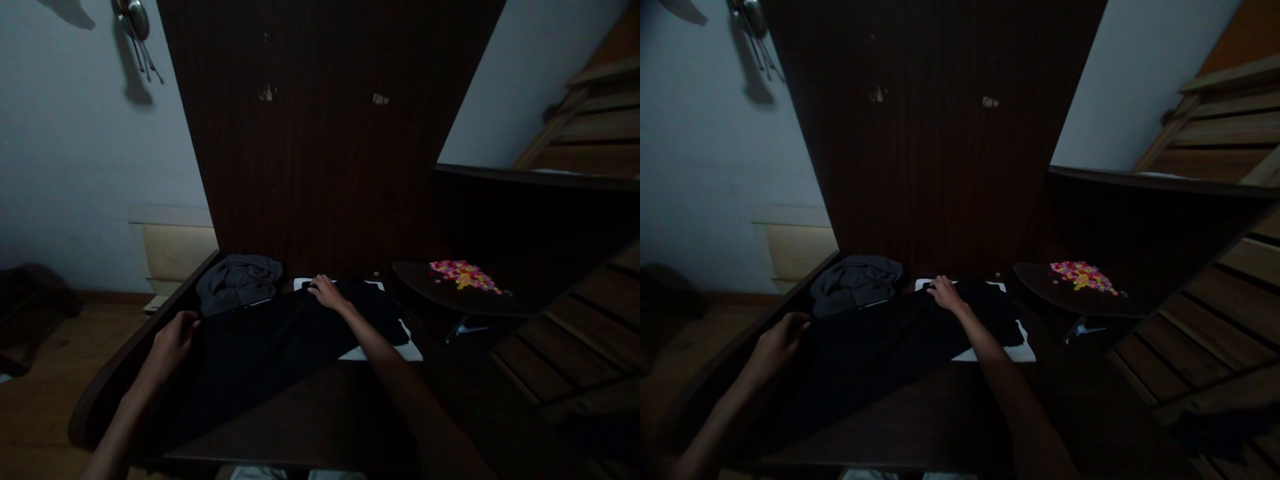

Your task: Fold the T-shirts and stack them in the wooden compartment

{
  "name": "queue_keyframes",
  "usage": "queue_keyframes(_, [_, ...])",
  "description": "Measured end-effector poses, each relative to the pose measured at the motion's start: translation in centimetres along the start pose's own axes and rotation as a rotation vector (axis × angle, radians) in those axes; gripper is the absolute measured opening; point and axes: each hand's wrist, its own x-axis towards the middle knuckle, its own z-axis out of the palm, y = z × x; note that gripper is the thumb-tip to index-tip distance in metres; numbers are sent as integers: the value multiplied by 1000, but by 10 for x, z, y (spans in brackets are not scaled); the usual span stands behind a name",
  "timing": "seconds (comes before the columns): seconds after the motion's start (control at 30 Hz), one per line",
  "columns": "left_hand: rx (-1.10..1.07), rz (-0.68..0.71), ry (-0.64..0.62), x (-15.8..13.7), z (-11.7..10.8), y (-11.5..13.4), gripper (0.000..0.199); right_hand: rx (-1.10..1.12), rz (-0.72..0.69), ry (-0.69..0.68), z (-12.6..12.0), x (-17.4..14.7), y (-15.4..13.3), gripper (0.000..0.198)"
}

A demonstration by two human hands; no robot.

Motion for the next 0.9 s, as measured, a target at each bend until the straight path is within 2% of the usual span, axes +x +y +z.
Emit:
queue_keyframes(0.13, [-103,-64,116,-4,-7,6,38,104,42,80,0,-2,5,13])
queue_keyframes(0.3, [-308,-197,336,-3,-1,16,42,34,76,150,6,-2,3,21])
queue_keyframes(0.43, [-215,-195,297,3,8,13,41,-119,112,108,8,-2,-7,30])
queue_keyframes(0.57, [-128,-149,286,3,12,9,40,-147,122,150,8,-9,-20,37])
queue_keyframes(0.63, [-126,-114,301,2,10,11,37,-109,79,160,11,-19,-26,41])
queue_keyframes(0.7, [-135,-96,353,1,7,14,35,-61,5,112,16,-31,-29,49])
queue_keyframes(0.8, [-160,-154,420,3,4,20,35,-15,-46,-6,23,-50,-31,61])
queue_keyframes(0.9, [-226,-245,404,9,3,23,39,-16,14,-61,26,-60,-32,73])
